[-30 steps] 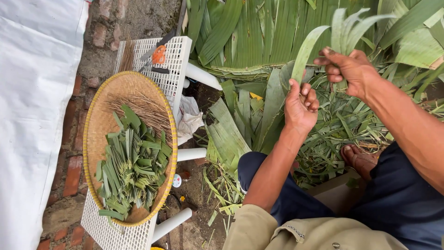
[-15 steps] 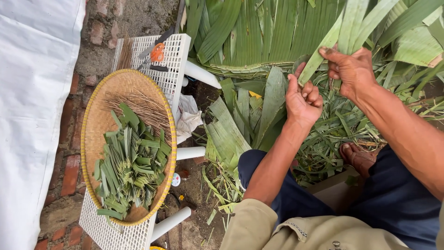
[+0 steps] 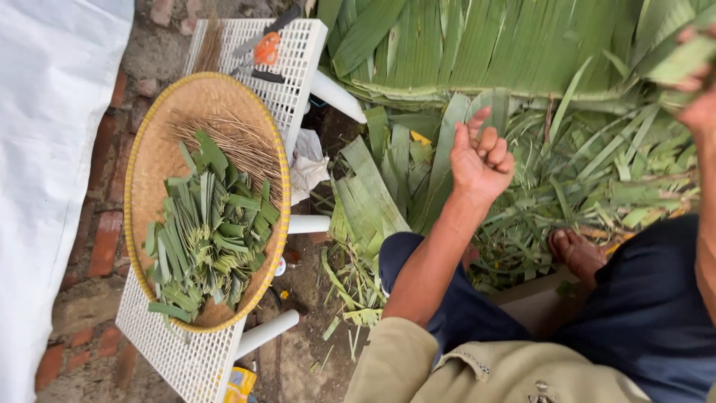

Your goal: Tearing banana leaves into uniform strips and trimming them with a knife for preparation.

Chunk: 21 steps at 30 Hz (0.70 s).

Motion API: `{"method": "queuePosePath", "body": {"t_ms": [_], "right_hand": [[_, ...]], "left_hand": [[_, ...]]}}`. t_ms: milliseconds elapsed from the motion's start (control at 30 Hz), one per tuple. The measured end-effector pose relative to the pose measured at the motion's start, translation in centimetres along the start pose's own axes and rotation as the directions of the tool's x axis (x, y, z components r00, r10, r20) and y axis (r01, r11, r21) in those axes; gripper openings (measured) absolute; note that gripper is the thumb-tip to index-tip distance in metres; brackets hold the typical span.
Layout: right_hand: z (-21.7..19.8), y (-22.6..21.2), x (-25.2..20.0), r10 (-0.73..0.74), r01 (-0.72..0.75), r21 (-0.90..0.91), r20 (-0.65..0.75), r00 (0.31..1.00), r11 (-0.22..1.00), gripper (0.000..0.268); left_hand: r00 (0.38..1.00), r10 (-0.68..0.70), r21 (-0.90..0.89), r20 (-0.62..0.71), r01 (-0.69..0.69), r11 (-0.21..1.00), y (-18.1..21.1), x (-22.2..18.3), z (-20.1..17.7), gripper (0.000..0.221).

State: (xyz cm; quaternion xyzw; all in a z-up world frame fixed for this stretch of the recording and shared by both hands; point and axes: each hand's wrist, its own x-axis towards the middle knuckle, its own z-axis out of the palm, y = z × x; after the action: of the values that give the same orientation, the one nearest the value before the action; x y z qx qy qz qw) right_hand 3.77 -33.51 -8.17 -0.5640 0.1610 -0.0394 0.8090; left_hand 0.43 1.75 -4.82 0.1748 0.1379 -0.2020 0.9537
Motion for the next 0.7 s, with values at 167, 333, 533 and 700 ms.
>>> {"method": "queuePosePath", "body": {"t_ms": [167, 333, 533, 700], "right_hand": [[14.8, -6.5, -5.6, 0.338, -0.338, 0.016, -0.122, 0.933, 0.941, 0.009], [15.0, -2.6, -4.2, 0.553, -0.429, -0.667, -0.031, 0.833, 0.609, 0.052], [17.6, -4.0, -4.5, 0.504, -0.423, -0.691, -0.097, 0.858, 0.587, 0.051], [15.9, -3.8, -3.5, 0.352, -0.26, -0.685, -0.005, 0.936, 0.681, 0.058]], "left_hand": [[0.986, -0.147, -0.151, -0.082, 0.133, 0.979, -1.1, 0.0, 2.1, 0.072], [0.97, -0.243, -0.061, -0.016, 0.242, 0.968, -1.4, 0.4, 1.2, 0.073], [0.878, -0.476, 0.196, -0.055, 0.477, 0.857, 0.5, -1.9, 3.9, 0.08], [0.955, -0.231, 0.926, -0.187, 0.25, 0.284, 2.6, -4.8, 6.7, 0.07]]}}
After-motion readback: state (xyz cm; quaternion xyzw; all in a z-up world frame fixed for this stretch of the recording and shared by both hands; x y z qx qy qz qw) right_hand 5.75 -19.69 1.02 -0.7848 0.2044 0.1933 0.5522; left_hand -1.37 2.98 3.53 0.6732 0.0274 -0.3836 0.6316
